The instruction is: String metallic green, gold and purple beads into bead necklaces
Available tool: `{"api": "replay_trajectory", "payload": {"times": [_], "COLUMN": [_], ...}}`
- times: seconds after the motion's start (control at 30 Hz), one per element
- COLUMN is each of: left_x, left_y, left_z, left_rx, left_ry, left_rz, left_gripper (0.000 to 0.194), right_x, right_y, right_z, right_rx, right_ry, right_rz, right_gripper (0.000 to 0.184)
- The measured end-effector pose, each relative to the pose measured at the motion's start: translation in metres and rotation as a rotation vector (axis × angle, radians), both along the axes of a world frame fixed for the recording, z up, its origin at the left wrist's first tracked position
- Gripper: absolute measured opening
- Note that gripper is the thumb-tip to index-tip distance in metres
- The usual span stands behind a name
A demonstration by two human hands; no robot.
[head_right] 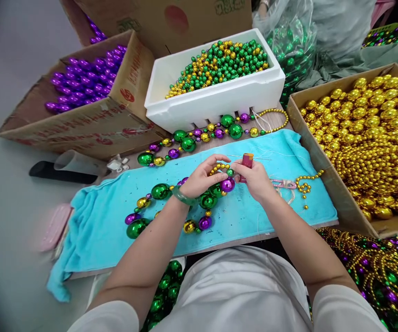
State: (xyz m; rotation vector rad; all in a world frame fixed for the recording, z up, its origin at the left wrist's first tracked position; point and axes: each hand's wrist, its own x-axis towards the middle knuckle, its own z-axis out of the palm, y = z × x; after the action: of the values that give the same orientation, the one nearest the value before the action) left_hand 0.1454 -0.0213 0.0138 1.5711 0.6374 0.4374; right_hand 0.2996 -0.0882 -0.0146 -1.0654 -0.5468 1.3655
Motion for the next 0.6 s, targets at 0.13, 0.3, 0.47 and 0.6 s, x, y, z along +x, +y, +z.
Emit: {"api": "replay_trajectory", "payload": {"times": [0.13, 0.3, 0.47, 0.6], "left_x": [-0.004, -0.011, -0.009, -0.008], "left_y": [0.002, 0.005, 0.01, 0.014], "left_z": [-0.001, -0.002, -0.003, -0.002], "left_rx": [-0.022, -0.131, -0.236, -0.203], "left_ry": [-0.012, -0.015, -0.005, 0.025], "left_rz": [0.027, 0.051, 0.001, -0.016], "left_gripper": [0.037, 0.033, 0.033, 0.031], "right_x": [0.017, 0.041, 0.039, 0.033], "right_y": [-0.004, -0.017, -0.025, -0.019], "right_z": [-0.012, -0.022, -0.011, -0.014], "right_rx": [-0.025, 0.006, 0.132, 0.115], "right_ry": [-0.313, -0.598, -0.357, -0.222], "right_rz": [-0.193, -0.132, 0.161, 0.229], "right_gripper": [0.037, 0.028, 0.036, 0.055]}}
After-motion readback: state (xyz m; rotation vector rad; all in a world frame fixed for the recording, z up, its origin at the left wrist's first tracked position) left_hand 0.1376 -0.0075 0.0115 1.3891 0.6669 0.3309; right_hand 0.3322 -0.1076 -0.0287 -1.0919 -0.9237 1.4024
